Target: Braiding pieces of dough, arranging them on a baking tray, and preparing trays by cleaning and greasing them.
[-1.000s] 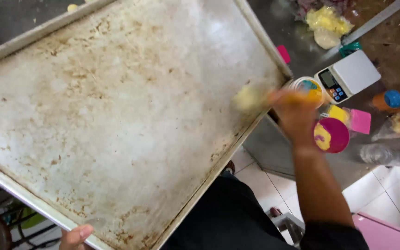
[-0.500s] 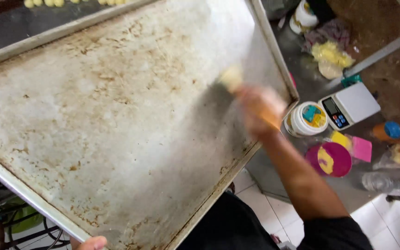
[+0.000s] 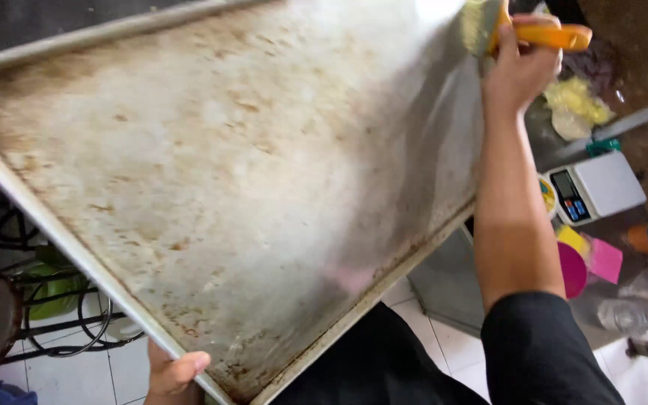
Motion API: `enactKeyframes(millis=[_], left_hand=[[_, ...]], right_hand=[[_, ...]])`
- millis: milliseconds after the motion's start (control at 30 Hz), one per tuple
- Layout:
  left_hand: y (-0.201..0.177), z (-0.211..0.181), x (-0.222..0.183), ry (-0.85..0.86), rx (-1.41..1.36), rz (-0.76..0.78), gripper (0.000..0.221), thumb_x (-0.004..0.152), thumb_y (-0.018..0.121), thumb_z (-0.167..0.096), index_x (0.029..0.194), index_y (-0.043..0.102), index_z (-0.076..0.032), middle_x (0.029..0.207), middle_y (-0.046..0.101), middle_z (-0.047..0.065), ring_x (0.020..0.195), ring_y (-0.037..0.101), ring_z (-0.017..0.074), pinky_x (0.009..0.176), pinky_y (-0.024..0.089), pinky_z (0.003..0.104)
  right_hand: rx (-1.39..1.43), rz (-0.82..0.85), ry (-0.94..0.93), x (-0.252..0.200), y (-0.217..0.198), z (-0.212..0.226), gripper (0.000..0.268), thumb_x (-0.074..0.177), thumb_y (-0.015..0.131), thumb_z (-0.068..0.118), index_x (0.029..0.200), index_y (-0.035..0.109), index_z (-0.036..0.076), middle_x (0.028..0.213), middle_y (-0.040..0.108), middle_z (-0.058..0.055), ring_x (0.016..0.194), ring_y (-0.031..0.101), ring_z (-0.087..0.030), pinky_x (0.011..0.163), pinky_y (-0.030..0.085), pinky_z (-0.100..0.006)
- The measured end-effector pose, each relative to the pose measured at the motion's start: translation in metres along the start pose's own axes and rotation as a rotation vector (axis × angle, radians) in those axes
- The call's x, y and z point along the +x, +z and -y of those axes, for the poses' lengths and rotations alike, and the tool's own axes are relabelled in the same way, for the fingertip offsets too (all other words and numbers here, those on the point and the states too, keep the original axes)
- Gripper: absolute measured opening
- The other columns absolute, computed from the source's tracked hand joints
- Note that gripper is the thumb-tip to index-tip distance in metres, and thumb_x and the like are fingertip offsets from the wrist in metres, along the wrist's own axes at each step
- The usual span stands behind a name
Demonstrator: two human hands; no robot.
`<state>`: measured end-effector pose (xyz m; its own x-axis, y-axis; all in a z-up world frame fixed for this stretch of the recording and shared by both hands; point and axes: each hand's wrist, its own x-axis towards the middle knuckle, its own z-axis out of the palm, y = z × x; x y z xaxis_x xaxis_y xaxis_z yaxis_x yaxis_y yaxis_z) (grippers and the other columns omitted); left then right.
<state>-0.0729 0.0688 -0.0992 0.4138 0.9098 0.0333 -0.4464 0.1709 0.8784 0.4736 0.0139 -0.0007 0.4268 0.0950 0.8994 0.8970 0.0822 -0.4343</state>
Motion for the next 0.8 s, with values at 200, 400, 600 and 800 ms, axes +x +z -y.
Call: enactKeyframes(millis=[200, 400, 600, 800], left_hand=[[-0.007, 0.02, 0.026, 0.116, 0.006, 0.275, 0.091, 0.052, 0.067, -0.008, 0.135, 0.035, 0.008, 0.124, 0.052, 0.021, 0.112, 0.054, 0.035, 0.095, 0.045, 0.048], [-0.005, 0.015, 0.021, -0.057, 0.045, 0.247, 0.092, 0.049, 0.075, -0.009, 0.132, 0.038, 0.005, 0.12, 0.056, 0.019, 0.107, 0.057, 0.0313, 0.089, 0.046, 0.045], [0.078, 0.039, 0.073, -0.046, -0.073, 0.456, 0.081, 0.06, 0.073, -0.016, 0.133, 0.038, -0.004, 0.114, 0.057, 0.011, 0.106, 0.055, 0.0222, 0.092, 0.046, 0.043], [0.027, 0.073, 0.074, -0.148, -0.043, 0.268, 0.093, 0.046, 0.061, -0.005, 0.136, 0.036, -0.006, 0.117, 0.058, 0.017, 0.103, 0.058, 0.0259, 0.092, 0.046, 0.045]], right_hand=[[0.27, 0.228, 0.191, -0.02, 0.021, 0.039, 0.018, 0.078, 0.064, -0.013, 0.083, 0.06, 0.004, 0.086, 0.065, -0.015, 0.08, 0.066, -0.023, 0.07, 0.057, -0.031], [-0.136, -0.186, 0.359, -0.022, 0.02, -0.092, 0.009, 0.078, 0.076, 0.013, 0.082, 0.068, 0.016, 0.074, 0.067, -0.011, 0.065, 0.061, -0.025, 0.056, 0.049, -0.036], [0.498, 0.368, 0.217, -0.091, 0.085, 0.184, 0.033, 0.087, 0.039, 0.031, 0.099, 0.06, 0.009, 0.095, 0.065, -0.006, 0.09, 0.063, -0.019, 0.086, 0.046, -0.03], [0.025, 0.193, 0.577, -0.127, 0.045, -0.021, 0.008, 0.076, 0.073, 0.009, 0.081, 0.069, 0.013, 0.074, 0.066, -0.006, 0.066, 0.068, -0.022, 0.06, 0.055, -0.029]])
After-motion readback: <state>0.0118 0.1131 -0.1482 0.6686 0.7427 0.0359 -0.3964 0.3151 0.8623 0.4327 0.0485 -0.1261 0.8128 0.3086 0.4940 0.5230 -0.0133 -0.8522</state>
